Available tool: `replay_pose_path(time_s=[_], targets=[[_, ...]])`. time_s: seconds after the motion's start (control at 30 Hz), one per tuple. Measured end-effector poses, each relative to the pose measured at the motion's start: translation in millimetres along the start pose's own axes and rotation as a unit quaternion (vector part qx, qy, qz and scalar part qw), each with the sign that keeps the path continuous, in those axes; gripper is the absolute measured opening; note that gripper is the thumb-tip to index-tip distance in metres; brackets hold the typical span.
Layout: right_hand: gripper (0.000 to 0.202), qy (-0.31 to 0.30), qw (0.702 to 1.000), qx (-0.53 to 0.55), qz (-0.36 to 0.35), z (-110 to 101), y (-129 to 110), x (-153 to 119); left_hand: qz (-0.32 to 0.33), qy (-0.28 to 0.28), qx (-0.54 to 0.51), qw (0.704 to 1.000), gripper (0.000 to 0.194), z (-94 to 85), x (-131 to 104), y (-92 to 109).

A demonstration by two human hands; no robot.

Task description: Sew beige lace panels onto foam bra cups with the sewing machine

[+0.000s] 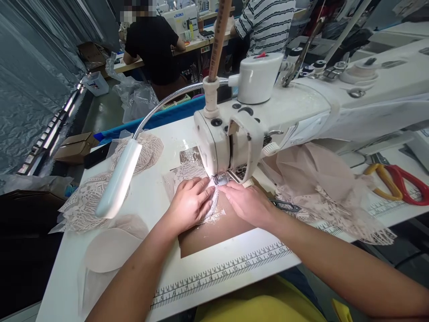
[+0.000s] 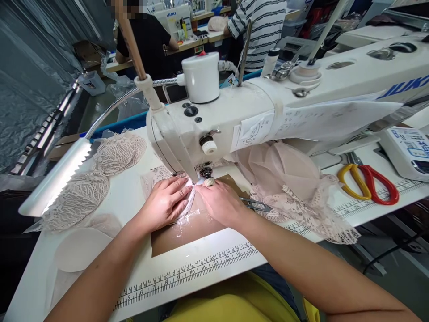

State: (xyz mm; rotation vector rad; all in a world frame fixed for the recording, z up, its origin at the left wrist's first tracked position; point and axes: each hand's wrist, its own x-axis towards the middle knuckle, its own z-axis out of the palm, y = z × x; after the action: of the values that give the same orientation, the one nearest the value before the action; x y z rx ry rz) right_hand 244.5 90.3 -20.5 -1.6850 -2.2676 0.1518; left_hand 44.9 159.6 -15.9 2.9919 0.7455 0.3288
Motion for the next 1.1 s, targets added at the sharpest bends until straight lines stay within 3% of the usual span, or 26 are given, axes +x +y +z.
replay_pose_path(time_s=[0.37,0.7,1.1], targets=[[0.034,-0.031,0.998,-0.043,-0.040,2,1,-3,0.096,-0.013,-0.003,0.995,0.034,-2.3,-2,-3],[0.035,-0.038,0.998,-0.057,0.011,5,-5,0,0.026,-0.013,-0.006,1.000,0.036,-2.4,4,6],[0.037,-0.015,0.998,-0.054,0.012,5,-4,-2,-0.015,-0.025,0.011,0.999,0.041,-6.7,5,8]])
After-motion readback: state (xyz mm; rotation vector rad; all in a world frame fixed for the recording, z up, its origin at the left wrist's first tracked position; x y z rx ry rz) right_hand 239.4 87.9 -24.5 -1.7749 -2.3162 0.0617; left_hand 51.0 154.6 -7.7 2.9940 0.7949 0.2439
